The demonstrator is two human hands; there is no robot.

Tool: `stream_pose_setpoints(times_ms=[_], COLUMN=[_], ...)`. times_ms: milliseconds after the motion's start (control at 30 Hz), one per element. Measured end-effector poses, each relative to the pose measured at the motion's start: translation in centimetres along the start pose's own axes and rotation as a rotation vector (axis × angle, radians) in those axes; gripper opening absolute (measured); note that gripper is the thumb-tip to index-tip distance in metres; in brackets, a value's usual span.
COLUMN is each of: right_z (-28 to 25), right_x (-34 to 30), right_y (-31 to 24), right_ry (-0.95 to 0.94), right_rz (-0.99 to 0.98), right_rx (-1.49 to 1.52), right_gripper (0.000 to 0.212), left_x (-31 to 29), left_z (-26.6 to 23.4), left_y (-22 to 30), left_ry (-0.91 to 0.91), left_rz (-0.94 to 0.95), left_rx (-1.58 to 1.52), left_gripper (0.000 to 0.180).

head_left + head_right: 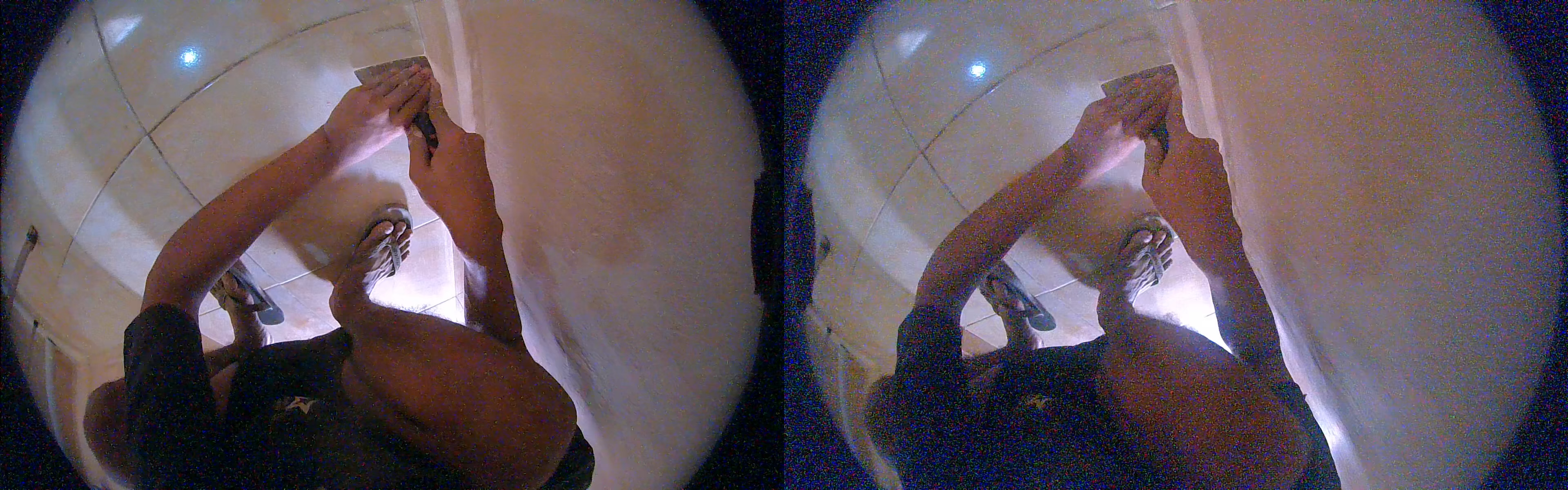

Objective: The person kneels on a tiled floor and uses a putty knife to apply and smooth grout into the gaps between tiles. The person moves along the floor, working on different sections of the grout lines.

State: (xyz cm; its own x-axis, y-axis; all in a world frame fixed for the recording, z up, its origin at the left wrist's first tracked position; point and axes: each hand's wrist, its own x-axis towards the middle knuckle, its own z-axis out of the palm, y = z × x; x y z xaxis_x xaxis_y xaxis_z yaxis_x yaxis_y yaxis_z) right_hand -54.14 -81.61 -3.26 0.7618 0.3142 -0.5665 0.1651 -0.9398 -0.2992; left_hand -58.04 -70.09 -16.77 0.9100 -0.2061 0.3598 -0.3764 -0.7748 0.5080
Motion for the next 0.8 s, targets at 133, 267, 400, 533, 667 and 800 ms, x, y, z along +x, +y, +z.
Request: stream_pose_setpoints(times_ms=[133, 267, 400, 533, 667, 800], right_z=[0.0, -0.1, 0.4, -0.3, -1.2, 0.0], right_x=[0.0, 0.5, 1.9, 3.3, 0.2, -2.1], right_y=[-0.1, -0.2, 0.3, -0.4, -1.2, -0.8], right_ry=[-0.013, -0.011, 0.081, 0.135, 0.034, 0.017], right_rz=[0.017, 0.005, -0.144, -0.148, 0.005, 0.064], right_rx=[0.021, 0.078, 0.119, 0.130, 0.181, 0.206], right_gripper=[0.058, 0.056, 0.054, 0.054, 0.054, 0.054], left_x=[-0.1, 0.1, 0.6, 2.6, 0.9, -0.7], left_z=[0.1, -0.3, 0.4, -1.0, -0.9, -1.4], left_y=[-0.2, -0.2, -1.7, -3.0, -0.8, 1.1], left_ry=[0.043, 0.080, 0.104, 0.090, 0.110, 0.009], left_rz=[0.010, -0.049, -0.063, -0.019, 0.011, -0.003], left_rx=[-0.002, -0.047, -0.014, 0.017, -0.015, -0.049], left_gripper=[0.047, 0.045, 0.044, 0.044, 0.042, 0.042])
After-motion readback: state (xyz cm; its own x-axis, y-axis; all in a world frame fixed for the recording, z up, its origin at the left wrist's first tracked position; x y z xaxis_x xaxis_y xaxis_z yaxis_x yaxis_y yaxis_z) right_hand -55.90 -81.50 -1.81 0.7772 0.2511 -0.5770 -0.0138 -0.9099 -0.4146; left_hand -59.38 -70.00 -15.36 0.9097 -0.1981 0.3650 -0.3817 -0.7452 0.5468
